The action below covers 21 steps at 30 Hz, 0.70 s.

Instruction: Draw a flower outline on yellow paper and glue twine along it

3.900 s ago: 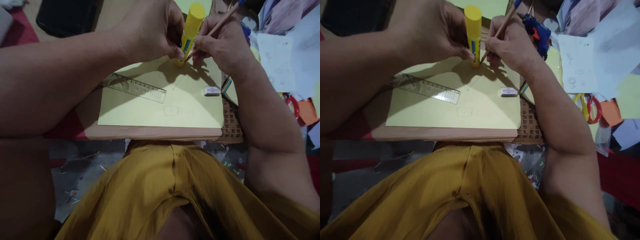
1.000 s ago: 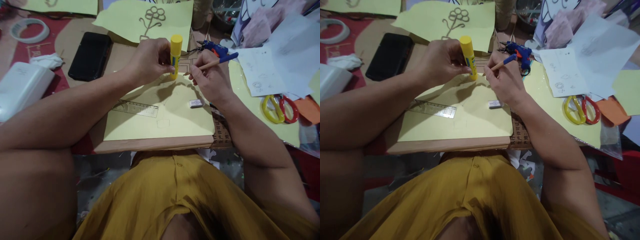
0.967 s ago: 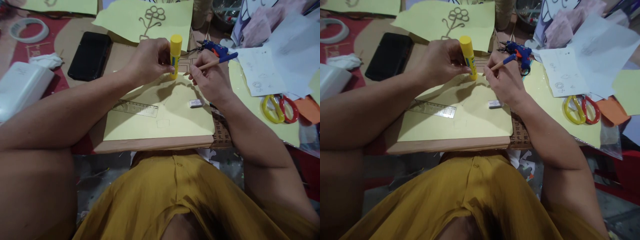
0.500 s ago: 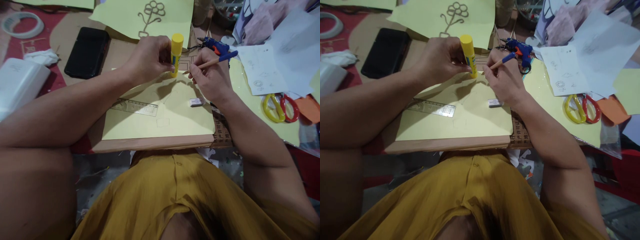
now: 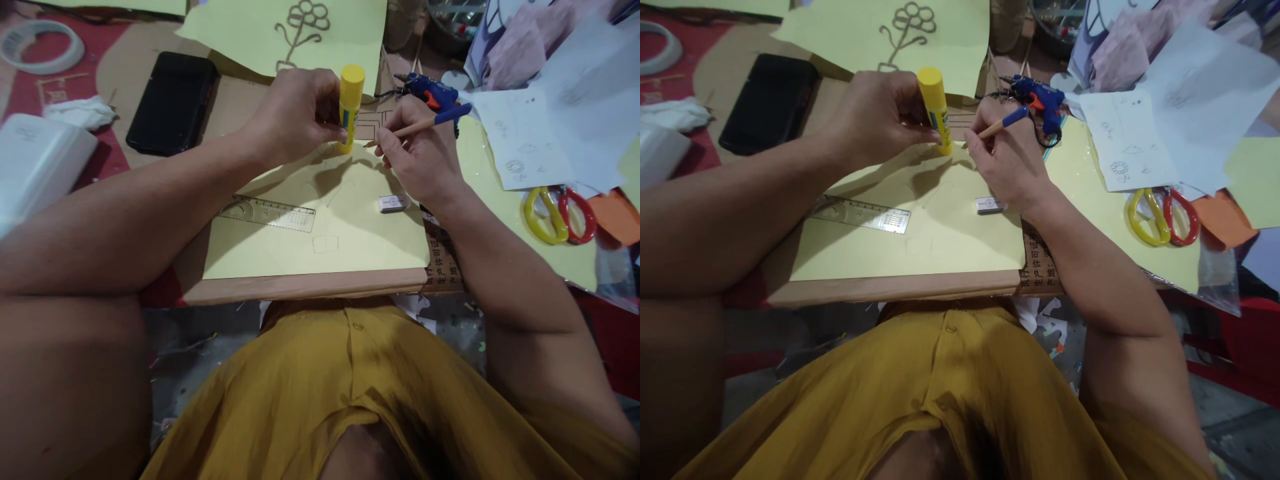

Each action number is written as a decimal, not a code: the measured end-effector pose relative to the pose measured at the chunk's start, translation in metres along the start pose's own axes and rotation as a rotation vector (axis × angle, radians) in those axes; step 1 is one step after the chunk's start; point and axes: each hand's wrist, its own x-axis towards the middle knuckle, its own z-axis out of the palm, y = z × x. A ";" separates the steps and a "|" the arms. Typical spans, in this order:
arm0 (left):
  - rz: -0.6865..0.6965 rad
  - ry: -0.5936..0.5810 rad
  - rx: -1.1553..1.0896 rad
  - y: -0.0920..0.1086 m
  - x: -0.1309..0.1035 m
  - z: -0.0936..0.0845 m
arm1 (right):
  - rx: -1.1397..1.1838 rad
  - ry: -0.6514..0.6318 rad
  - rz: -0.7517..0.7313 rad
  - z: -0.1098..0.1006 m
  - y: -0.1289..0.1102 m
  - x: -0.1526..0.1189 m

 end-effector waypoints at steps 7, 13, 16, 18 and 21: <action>-0.026 0.028 0.044 0.012 -0.004 -0.001 | 0.048 -0.016 0.030 0.003 0.005 0.001; 0.000 -0.003 -0.021 -0.005 0.000 0.000 | 0.079 -0.030 0.015 0.005 0.009 0.001; 0.009 -0.004 0.012 -0.004 -0.002 0.000 | 0.106 -0.024 0.018 0.008 0.011 0.000; 0.014 -0.001 0.034 -0.003 -0.003 0.000 | 0.113 -0.018 0.025 0.010 0.013 0.000; 0.029 0.013 0.042 -0.005 -0.002 0.002 | 0.076 0.009 0.010 0.014 0.016 0.001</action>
